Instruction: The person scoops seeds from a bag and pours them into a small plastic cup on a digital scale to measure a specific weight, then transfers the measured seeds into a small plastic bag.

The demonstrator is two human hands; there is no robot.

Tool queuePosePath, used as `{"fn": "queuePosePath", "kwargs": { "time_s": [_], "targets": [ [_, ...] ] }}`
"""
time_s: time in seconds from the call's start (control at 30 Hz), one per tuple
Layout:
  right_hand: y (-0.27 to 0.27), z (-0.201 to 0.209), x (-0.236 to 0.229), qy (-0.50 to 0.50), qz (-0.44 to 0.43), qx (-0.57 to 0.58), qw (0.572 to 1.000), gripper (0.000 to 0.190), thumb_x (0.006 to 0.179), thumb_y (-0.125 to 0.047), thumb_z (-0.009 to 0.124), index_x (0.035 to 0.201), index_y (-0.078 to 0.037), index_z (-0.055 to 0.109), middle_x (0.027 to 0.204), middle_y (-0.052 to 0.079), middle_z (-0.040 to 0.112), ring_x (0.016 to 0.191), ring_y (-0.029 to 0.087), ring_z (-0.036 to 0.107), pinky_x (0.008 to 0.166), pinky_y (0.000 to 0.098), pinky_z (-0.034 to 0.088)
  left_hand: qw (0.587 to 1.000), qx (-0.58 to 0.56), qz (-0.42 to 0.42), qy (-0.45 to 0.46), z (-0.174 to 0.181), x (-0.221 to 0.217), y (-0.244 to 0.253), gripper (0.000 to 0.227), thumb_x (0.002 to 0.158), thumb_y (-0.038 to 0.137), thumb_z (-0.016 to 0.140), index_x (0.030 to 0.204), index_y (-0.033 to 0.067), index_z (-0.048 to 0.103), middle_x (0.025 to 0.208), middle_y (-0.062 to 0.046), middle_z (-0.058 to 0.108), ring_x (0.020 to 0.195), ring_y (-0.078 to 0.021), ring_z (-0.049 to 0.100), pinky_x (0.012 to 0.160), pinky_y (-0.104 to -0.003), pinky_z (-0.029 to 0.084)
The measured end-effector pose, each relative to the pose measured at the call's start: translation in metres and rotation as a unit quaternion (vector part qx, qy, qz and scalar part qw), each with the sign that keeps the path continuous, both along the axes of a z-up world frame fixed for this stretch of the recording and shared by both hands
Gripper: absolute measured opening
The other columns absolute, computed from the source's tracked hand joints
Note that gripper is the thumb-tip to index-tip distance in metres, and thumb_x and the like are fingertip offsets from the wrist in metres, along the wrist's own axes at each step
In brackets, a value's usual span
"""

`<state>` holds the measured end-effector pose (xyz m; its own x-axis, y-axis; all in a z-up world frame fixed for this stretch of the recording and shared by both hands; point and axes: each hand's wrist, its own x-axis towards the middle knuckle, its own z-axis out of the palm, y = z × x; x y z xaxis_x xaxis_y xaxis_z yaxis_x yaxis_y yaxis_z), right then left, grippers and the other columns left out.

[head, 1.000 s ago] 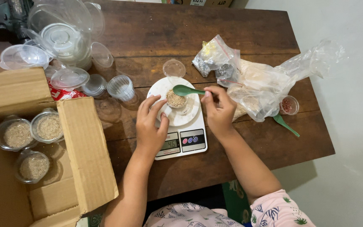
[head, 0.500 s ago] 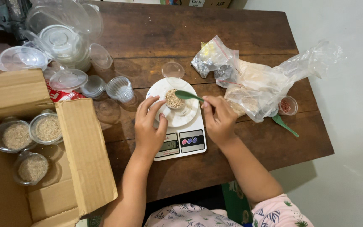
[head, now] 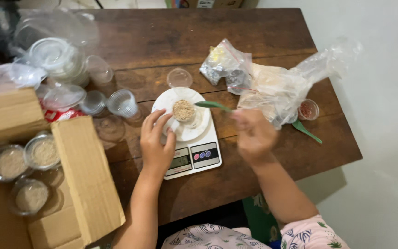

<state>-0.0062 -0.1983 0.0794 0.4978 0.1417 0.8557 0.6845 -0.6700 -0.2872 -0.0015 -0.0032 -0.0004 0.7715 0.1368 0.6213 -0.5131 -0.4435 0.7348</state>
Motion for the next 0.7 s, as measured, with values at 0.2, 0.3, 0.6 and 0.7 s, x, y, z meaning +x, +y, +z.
{"fn": "queuePosePath", "kwargs": {
  "time_s": [0.2,0.3,0.6,0.7],
  "targets": [
    [-0.09,0.008,-0.028,-0.012,-0.152,0.278,0.948,0.005,0.083,-0.002,0.057,0.085,0.003,0.056,0.075,0.014,0.055,0.054,0.018,0.053,0.045,0.0229,0.042,1.0,0.017,-0.002,0.0,0.01,-0.007,-0.005,0.03,0.072,-0.006,0.05,0.1,0.003,0.059,0.106,-0.012,0.054,0.102,-0.033,0.05,0.09,-0.044,0.039],
    [-0.131,0.005,-0.043,0.005,-0.201,0.292,0.935,0.01,0.086,-0.008,0.055,0.087,0.002,0.055,0.078,0.013,0.054,0.056,0.017,0.052,0.047,0.0218,0.037,0.999,0.036,-0.001,-0.008,0.018,-0.014,-0.015,0.024,0.078,-0.006,0.046,0.099,0.0009,0.057,0.107,-0.012,0.054,0.102,-0.0298,0.049,0.092,-0.041,0.039],
    [-0.158,-0.048,-0.018,0.031,-0.223,0.044,0.973,0.01,0.081,0.008,0.06,0.083,-0.001,0.065,0.071,0.01,0.061,0.061,0.025,0.06,0.06,0.0322,0.047,0.982,0.027,-0.173,0.075,0.02,-0.031,-0.095,0.037,0.067,-0.006,0.054,0.103,0.0021,0.058,0.106,-0.017,0.055,0.102,-0.0357,0.051,0.088,-0.044,0.04],
    [-0.15,-0.067,0.002,0.051,-0.199,0.032,0.978,0.01,0.078,0.006,0.061,0.082,-0.003,0.065,0.071,0.01,0.061,0.063,0.027,0.06,0.06,0.0342,0.047,0.966,0.041,-0.221,0.132,0.037,-0.03,-0.12,0.037,0.071,-0.002,0.053,0.108,-0.0018,0.054,0.11,-0.022,0.052,0.105,-0.039,0.048,0.089,-0.046,0.039]
  ]
}}
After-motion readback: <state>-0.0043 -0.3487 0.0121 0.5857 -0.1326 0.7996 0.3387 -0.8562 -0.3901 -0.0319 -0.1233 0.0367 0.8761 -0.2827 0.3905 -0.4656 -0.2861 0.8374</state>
